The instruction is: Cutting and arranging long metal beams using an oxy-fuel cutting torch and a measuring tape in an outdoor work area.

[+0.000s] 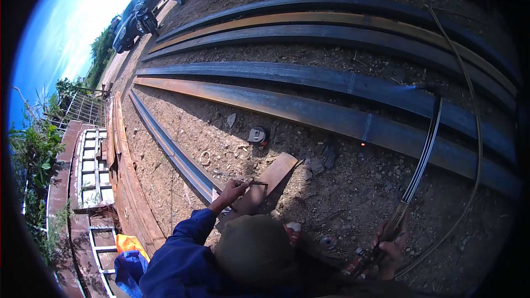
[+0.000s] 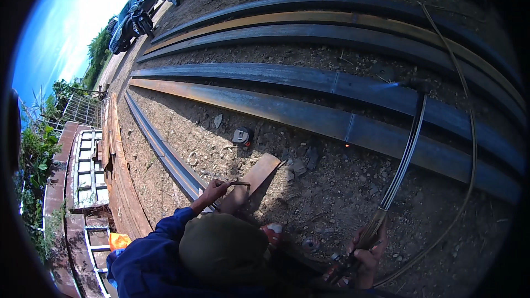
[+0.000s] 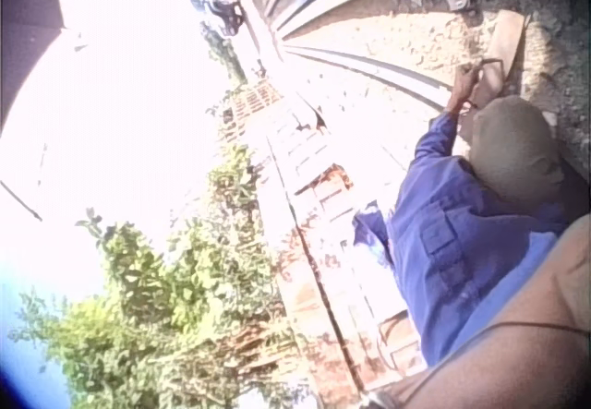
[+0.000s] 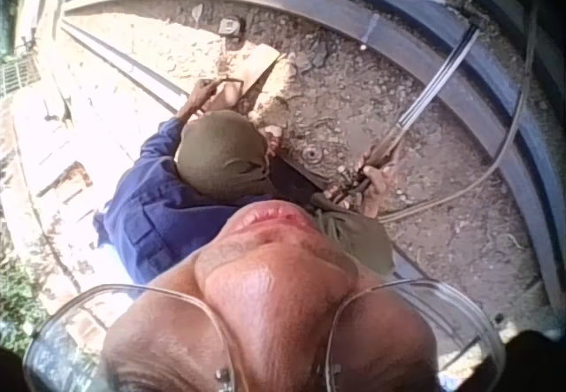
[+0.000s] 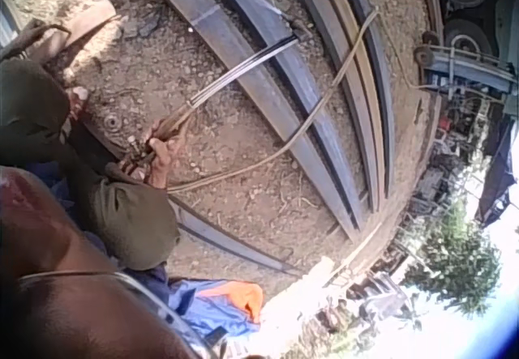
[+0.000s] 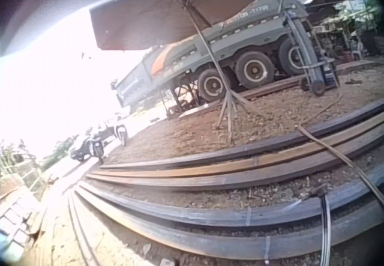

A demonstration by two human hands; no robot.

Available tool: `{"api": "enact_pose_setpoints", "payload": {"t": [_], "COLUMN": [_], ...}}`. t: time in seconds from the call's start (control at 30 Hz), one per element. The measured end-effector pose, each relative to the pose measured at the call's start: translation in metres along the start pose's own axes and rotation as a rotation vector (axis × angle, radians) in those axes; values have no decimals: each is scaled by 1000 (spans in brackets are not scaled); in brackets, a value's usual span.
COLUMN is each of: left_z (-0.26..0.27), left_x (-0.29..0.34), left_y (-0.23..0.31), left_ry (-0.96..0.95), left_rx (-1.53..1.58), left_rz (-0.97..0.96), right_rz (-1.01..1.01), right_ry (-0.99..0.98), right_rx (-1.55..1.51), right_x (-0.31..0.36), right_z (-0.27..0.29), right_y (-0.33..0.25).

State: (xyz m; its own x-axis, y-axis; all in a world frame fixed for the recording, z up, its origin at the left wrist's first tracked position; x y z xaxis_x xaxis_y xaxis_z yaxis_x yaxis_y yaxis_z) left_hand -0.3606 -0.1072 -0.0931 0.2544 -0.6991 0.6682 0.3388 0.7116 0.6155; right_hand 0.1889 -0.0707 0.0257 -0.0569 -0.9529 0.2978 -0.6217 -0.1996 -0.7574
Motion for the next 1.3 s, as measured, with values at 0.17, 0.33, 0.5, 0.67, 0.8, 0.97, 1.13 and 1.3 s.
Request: {"api": "enact_pose_setpoints", "payload": {"t": [0.17, 0.33, 0.5, 0.67, 0.8, 0.97, 1.13, 1.3], "left_z": [-15, -7, -8, -14, -13, -8, -5, -4], "left_x": [1, -6, -6, 0, 1, 2, -2, -10], "left_y": [21, 7, 4, 15, 15, 12, 3, -13], "left_ry": [9, -57, -58, -52, -62, -19, 6, -14], "left_rx": [-6, 16, 31, 52, 55, 94, 73, 98], "left_rz": [29, -5, -10, 34, 12, 39, 41, 69], "right_rz": [51, 77, 90, 100, 84, 79, 52, 52], "right_ry": [-15, -61, -61, -57, -75, -54, -41, -67], "right_rx": [-9, -83, -52, -51, -17, -31, -59, -88], "right_x": [-5, -6, -4, -5, -7, -5, -4, -10], "right_z": [16, 9, 4, 4, 4, 8, 12, 15], "right_y": [-11, -11, -17, -19, -17, -18, -16, -7]}}
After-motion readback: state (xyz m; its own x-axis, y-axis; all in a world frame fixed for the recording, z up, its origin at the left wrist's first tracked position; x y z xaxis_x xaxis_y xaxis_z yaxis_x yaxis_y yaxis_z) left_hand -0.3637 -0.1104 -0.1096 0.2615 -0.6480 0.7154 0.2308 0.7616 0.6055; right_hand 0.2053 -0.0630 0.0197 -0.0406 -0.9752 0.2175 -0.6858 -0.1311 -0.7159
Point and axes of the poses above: each hand's wrist, its own x-axis away from the middle knuckle, its own z-axis out of the back of the hand, y = z × x, the point moved 10 cm from there along -x, towards the middle knuckle, and after that the axes turned 8 degrees about z, right-handed, at the moved point
